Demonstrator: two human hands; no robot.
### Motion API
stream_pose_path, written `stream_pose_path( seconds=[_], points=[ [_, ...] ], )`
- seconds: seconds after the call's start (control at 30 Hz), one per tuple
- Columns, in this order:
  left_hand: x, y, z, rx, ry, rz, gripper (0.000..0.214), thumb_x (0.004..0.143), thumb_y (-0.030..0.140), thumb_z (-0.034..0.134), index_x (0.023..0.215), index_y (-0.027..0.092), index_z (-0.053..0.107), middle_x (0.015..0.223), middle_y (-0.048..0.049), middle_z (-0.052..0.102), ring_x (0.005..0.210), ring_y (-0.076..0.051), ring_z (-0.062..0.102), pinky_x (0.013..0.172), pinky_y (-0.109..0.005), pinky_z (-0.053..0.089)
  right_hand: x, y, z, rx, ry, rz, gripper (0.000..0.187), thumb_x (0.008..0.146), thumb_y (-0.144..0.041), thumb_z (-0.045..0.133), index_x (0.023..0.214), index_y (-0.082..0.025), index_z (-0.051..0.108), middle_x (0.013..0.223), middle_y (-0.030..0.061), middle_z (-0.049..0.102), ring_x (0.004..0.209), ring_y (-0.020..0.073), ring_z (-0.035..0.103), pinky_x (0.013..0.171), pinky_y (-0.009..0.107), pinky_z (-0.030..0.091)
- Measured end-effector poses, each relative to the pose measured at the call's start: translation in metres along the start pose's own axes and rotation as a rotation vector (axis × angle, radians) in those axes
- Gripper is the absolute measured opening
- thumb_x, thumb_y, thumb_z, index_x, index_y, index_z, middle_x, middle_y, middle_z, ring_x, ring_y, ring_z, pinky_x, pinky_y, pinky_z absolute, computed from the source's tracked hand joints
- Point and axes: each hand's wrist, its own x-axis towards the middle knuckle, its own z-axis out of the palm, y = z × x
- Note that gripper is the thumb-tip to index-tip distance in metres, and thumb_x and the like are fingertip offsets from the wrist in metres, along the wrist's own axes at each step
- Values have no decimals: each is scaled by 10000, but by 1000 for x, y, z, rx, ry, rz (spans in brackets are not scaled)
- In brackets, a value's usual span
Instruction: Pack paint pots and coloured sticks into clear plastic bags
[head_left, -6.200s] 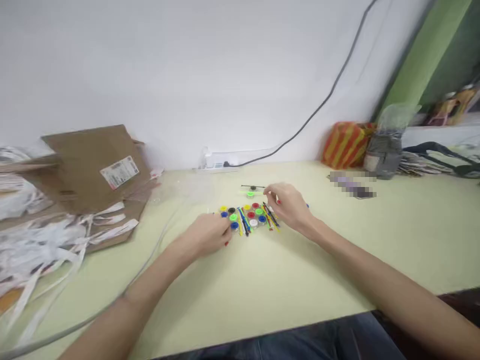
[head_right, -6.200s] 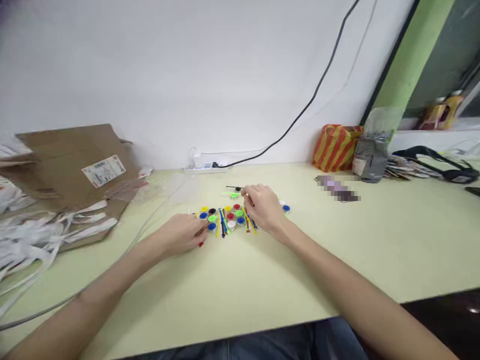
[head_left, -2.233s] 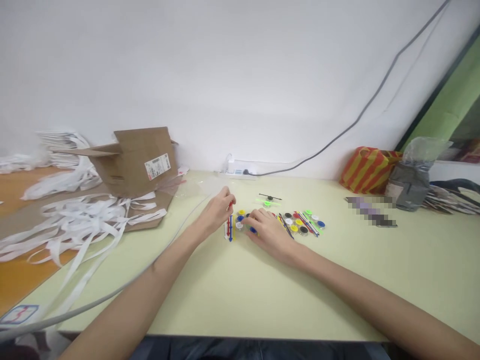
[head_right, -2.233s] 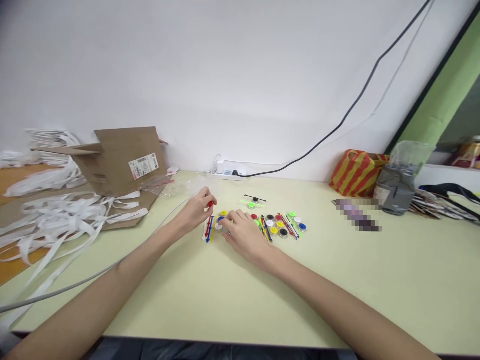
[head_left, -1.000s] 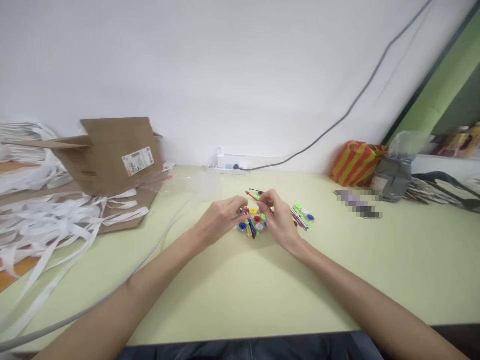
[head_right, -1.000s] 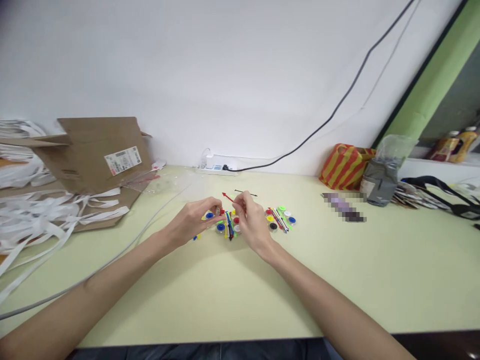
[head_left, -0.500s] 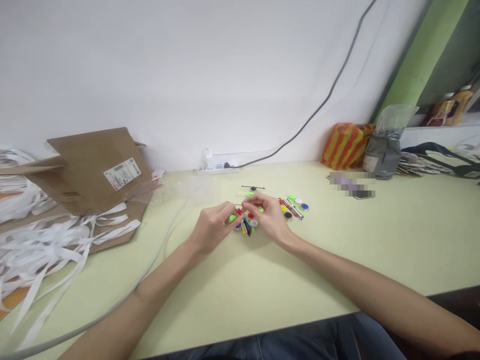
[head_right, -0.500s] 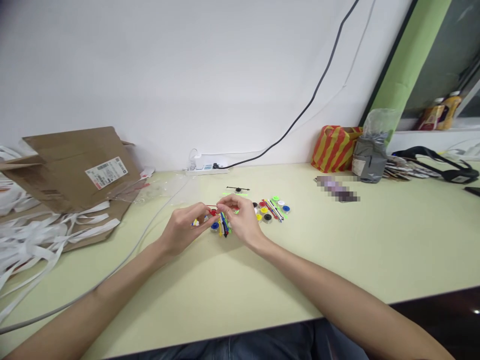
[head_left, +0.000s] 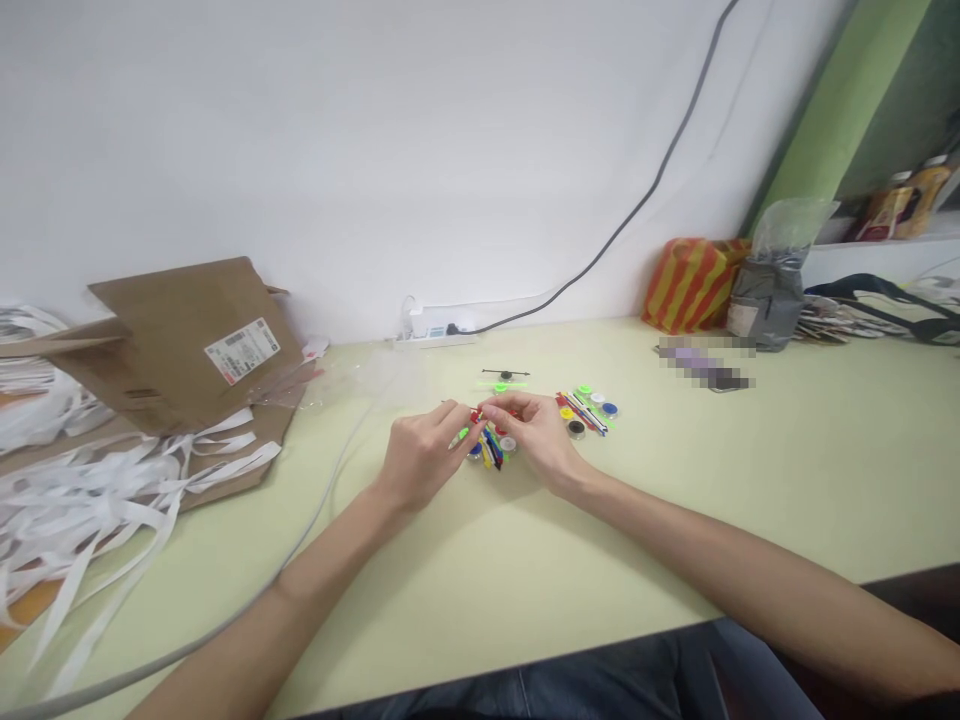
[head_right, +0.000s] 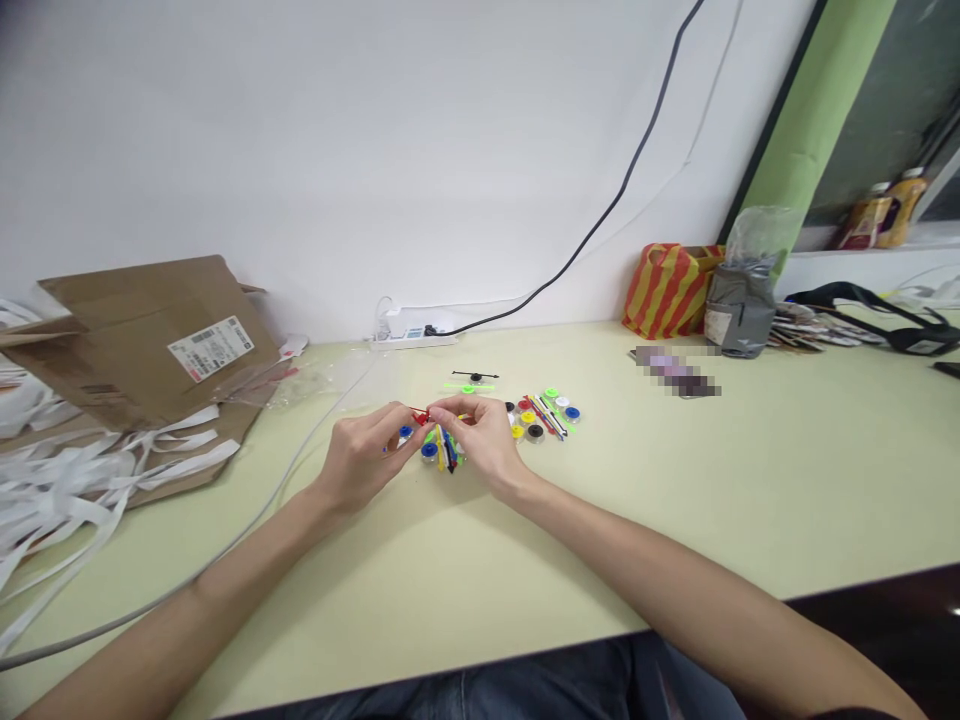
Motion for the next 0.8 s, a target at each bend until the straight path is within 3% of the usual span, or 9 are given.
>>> stream_pose_path(
  seconds=[0.17, 0.4, 0.53, 0.8],
  points=[
    [-2, 4, 2, -28, 23, -55, 192, 988, 287, 554, 833, 189, 612, 731, 13, 678, 506, -72, 549, 499, -214, 359, 0, 1, 0, 28, -7, -8, 317, 727, -472, 810, 852, -183, 779, 889, 73, 756, 821, 189, 662, 754, 315, 517],
    [-2, 7, 1, -84, 81, -115, 169, 972, 298, 589, 845, 193, 627, 720, 24, 679, 490, -68, 520, 490, -215, 373, -1, -5, -1, 5, -59, -85, 386, 734, -573, 780, 749, -190, 744, 662, 26, 649, 610, 143, 556, 597, 293, 491],
    [-1, 6, -1, -71, 79, -78, 158, 970, 286, 595, 846, 190, 613, 689, 26, 640, 512, -76, 527, 506, -214, 387, -1, -8, -1, 17, -110, -85, 436, 745, -614, 757, 747, -179, 720, 589, 1, 584, 537, 125, 518, 526, 276, 458],
    [1, 7, -7, -127, 120, 51, 183, 960, 168, 580, 789, 196, 524, 683, 34, 586, 543, -79, 529, 512, -209, 388, -5, -11, -1, 54, -215, -76, 436, 802, -603, 713, 755, -171, 677, 618, 5, 620, 490, 112, 532, 493, 270, 455]
  ],
)
